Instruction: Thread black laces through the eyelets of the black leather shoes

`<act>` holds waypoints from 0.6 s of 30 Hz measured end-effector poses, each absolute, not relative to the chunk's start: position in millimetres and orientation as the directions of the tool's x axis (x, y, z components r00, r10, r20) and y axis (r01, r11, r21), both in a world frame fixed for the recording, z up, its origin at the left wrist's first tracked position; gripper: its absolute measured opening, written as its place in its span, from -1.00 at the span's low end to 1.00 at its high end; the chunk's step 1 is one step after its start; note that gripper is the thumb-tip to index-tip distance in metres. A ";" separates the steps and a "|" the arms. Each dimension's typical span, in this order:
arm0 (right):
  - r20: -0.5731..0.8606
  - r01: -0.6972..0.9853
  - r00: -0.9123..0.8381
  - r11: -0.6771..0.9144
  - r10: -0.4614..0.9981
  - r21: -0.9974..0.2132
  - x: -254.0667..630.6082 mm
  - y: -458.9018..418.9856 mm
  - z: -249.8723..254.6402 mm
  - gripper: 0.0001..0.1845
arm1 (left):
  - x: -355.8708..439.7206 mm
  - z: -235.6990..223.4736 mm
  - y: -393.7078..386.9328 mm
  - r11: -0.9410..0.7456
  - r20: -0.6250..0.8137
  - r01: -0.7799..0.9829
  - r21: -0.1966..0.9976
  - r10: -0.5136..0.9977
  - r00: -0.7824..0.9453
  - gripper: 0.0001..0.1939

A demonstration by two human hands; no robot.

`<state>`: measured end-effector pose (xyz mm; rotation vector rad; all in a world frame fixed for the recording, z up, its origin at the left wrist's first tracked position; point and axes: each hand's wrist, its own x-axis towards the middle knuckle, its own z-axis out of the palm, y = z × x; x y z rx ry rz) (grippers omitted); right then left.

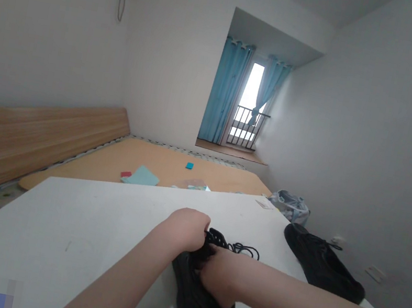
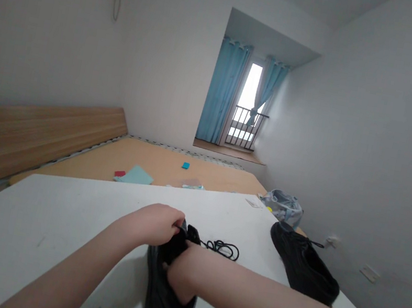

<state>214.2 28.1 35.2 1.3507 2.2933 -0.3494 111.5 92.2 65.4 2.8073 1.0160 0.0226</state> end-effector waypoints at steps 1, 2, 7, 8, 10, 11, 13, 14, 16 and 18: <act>-0.538 0.868 -0.415 0.497 0.734 0.009 216.6 24.5 41.6 -0.68 | 111.4 65.3 92.1 -0.756 -0.039 0.637 0.151 0.639 0.768 -0.74; -0.573 0.860 -0.416 0.510 0.706 0.004 218.7 21.0 47.9 -0.71 | 111.3 65.3 92.0 -0.755 -0.041 0.638 0.150 0.640 0.767 -0.74; -0.630 0.829 -0.467 0.555 0.621 -0.068 227.6 8.5 69.6 -0.76 | 111.5 65.2 91.1 -0.750 -0.049 0.646 0.142 0.647 0.761 -0.74; -0.634 0.827 -0.479 0.555 0.607 -0.094 229.2 8.6 71.0 -0.74 | 111.7 65.1 91.1 -0.748 -0.050 0.649 0.139 0.649 0.759 -0.74; -0.654 0.824 -0.499 0.545 0.568 -0.155 232.4 11.6 70.8 -0.70 | 112.2 65.0 91.3 -0.744 -0.050 0.655 0.135 0.655 0.754 -0.73; -0.666 0.824 -0.506 0.535 0.548 -0.187 233.9 14.1 69.2 -0.68 | 112.5 64.9 91.4 -0.741 -0.050 0.658 0.134 0.658 0.751 -0.73; -0.683 0.832 -0.508 0.502 0.525 -0.234 236.4 19.2 63.4 -0.66 | 113.0 64.9 91.3 -0.738 -0.053 0.662 0.133 0.661 0.748 -0.73; -0.685 0.840 -0.503 0.483 0.526 -0.247 237.3 21.2 59.2 -0.66 | 113.2 65.1 91.0 -0.737 -0.055 0.663 0.133 0.663 0.747 -0.73; -0.681 0.858 -0.488 0.442 0.546 -0.260 238.4 23.7 49.1 -0.64 | 113.3 66.0 90.0 -0.733 -0.062 0.668 0.131 0.666 0.743 -0.73; -0.664 0.875 -0.470 0.405 0.582 -0.265 239.0 24.8 38.1 -0.60 | 113.0 67.5 88.5 -0.729 -0.066 0.673 0.127 0.670 0.739 -0.73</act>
